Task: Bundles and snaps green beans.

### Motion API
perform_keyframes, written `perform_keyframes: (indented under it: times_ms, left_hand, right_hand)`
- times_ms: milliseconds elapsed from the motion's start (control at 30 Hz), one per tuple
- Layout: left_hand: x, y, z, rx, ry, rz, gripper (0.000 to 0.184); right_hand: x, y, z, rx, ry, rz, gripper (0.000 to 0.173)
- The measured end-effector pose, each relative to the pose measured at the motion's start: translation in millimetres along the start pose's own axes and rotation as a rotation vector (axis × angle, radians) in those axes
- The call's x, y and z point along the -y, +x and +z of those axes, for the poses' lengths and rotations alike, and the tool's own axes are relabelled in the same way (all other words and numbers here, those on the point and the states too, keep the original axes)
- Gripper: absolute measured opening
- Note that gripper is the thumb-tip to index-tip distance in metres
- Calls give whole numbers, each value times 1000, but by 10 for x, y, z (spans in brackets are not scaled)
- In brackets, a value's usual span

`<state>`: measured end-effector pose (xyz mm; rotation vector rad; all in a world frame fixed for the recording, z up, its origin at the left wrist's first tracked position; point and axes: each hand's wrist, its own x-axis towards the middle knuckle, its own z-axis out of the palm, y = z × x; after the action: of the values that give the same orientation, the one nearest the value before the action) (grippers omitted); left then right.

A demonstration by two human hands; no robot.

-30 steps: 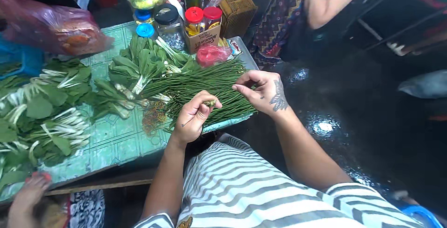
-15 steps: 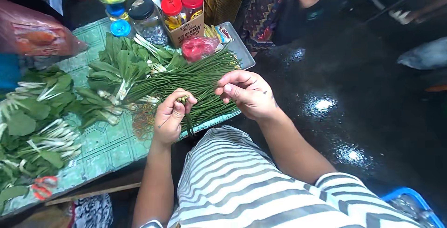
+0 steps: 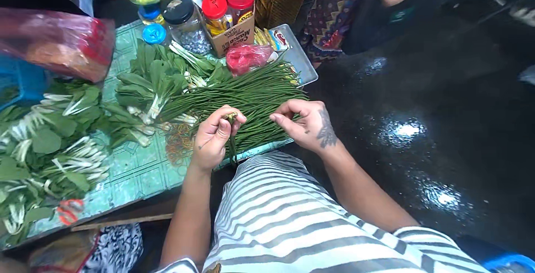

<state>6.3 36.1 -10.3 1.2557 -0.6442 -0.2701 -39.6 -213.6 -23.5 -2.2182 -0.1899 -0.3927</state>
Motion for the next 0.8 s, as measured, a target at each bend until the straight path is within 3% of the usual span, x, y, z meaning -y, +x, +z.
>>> perform_keyframes:
  times_ms: [33,133,233,333,667,800]
  left_hand:
    - [8,10,14,12,-7,-8,35]
    - [25,64,90,36,-7,-24,36]
    - [34,88,176,55,1,-49,33]
    - [43,81,225,71,-15,-69,34]
    - [-30,48,265,175,-87,46,33]
    - [-11,38,283,180,-141,48,31]
  right_hand:
    - [98,8,-6,4,54,-53,14]
    - [373,114,-33,67,157,-180,49]
    - [556,205,-38,-22,223,-298,43]
    - [600,261,-77,3,245,-388,48]
    - [615,220,-132,-27,466,-490,63]
    - [625,211,-98,-63,512,-506,57]
